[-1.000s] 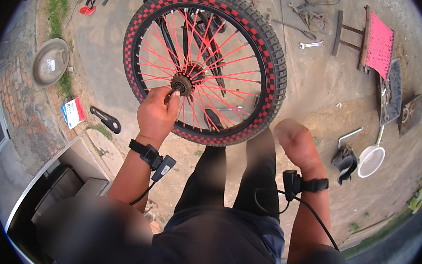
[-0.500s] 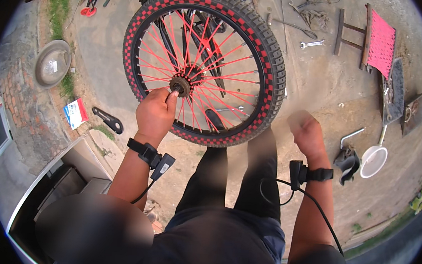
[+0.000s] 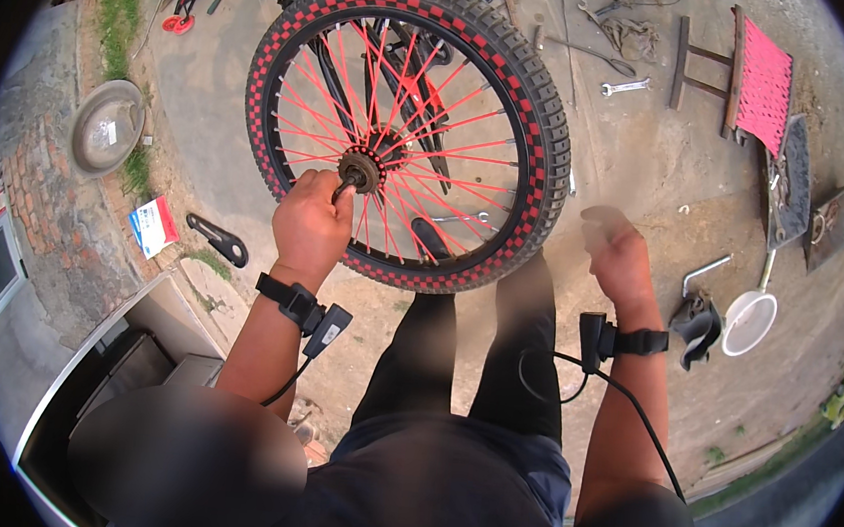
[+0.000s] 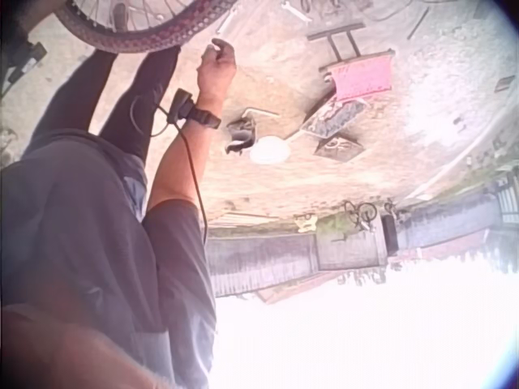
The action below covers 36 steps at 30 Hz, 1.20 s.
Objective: The person retrieves a thin metal tool from a red bucket and walks to a bicycle. They use the tool to adjust the hub of the rear wheel, then insert a small metal piece into the hub. The person picks up a wrench and tightens the hub nut, then rotates the wheel to check alignment.
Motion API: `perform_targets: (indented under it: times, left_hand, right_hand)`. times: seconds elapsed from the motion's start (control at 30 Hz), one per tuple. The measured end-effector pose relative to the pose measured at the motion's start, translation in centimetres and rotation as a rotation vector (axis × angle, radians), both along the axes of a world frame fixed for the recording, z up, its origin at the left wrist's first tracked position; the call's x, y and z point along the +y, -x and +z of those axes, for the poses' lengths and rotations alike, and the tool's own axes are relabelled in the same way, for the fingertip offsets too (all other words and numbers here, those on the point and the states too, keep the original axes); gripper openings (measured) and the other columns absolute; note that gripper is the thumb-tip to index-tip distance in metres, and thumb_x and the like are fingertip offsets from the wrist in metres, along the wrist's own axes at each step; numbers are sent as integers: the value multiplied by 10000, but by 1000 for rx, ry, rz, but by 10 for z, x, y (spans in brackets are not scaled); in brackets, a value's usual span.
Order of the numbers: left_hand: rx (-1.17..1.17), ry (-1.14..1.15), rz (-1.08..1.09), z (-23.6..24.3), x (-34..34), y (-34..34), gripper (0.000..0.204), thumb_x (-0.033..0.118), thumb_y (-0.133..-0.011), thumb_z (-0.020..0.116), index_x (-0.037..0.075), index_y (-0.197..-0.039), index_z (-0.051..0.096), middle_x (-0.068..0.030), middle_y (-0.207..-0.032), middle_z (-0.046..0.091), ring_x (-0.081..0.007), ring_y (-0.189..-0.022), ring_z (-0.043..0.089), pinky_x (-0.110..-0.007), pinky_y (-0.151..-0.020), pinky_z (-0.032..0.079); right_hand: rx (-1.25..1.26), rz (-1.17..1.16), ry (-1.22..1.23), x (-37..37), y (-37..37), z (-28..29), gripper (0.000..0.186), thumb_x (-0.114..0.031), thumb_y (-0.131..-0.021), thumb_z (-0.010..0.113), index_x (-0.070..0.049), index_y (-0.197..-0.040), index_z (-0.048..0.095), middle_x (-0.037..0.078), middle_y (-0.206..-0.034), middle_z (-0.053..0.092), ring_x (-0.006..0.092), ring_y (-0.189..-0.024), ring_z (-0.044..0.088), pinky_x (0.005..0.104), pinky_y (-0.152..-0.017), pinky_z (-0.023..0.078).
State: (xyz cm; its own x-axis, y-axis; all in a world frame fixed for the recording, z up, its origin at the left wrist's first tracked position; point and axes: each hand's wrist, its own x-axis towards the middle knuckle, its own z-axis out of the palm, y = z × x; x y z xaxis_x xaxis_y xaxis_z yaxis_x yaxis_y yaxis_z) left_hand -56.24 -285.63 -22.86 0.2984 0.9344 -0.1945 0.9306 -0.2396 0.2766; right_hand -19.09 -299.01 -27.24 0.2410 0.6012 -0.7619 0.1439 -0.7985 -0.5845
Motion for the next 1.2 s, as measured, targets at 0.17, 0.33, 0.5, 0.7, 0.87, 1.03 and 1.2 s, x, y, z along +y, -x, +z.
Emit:
perform_targets:
  times: [0.17, 0.33, 0.5, 0.7, 0.87, 1.03, 1.2]
  left_hand:
    - [-45, 2, 21, -2, -1, 2, 180, 199, -897, 733, 53, -948, 641, -120, -893, 640, -360, -773, 658, -456, -640, 531]
    - [-19, 82, 122, 3, -2, 3, 231, 269, -940, 697, 41, -928, 665, -132, -884, 680, -359, -772, 672, -456, -648, 538]
    - [36, 80, 46, 0, 0, 4, 296, 325, -970, 649, 38, -900, 675, -136, -839, 685, -358, -753, 674, -462, -638, 537]
    - [41, 84, 32, -1, 2, 3, 233, 281, -949, 666, 50, -922, 664, -129, -868, 674, -360, -760, 671, -464, -644, 537]
    - [27, 76, 25, 2, 3, 2, 193, 224, -904, 719, 51, -942, 643, -130, -907, 659, -363, -771, 664, -467, -647, 535]
    - [-10, 68, 40, 2, 2, 2, 186, 208, -894, 730, 51, -937, 640, -134, -916, 660, -364, -782, 668, -465, -650, 536]
    - [-7, 116, 79, 4, 1, 2, 219, 250, -929, 701, 40, -904, 643, -135, -869, 665, -358, -783, 674, -461, -660, 539]
  right_hand:
    - [3, -4, -2, 4, 4, 5, 272, -159, -993, 624, -27, -1229, 651, 18, -787, 577, 71, -587, 506, 238, -530, 428]
    - [14, -19, -24, 4, 3, 4, 284, -173, -997, 627, -26, -1241, 644, 21, -795, 581, 71, -590, 508, 235, -534, 428]
    - [15, -22, -22, 6, 4, 7, 283, -193, -989, 645, -40, -1227, 656, 10, -803, 594, 75, -612, 517, 242, -539, 437]
    - [30, -33, -27, 6, 5, 5, 285, -191, -989, 647, -37, -1229, 655, 9, -808, 595, 74, -624, 521, 241, -540, 440]
    - [33, -31, -37, 9, 5, 7, 285, -192, -991, 648, -37, -1230, 655, 8, -807, 593, 73, -628, 523, 241, -540, 442]
    - [23, -50, -62, 10, 6, 6, 281, -241, -975, 680, -69, -1197, 685, -10, -796, 608, 71, -586, 511, 254, -537, 452]
    - [11, -48, -88, 11, 6, 5, 276, -240, -979, 678, -67, -1194, 684, -10, -797, 604, 70, -582, 506, 254, -536, 448]
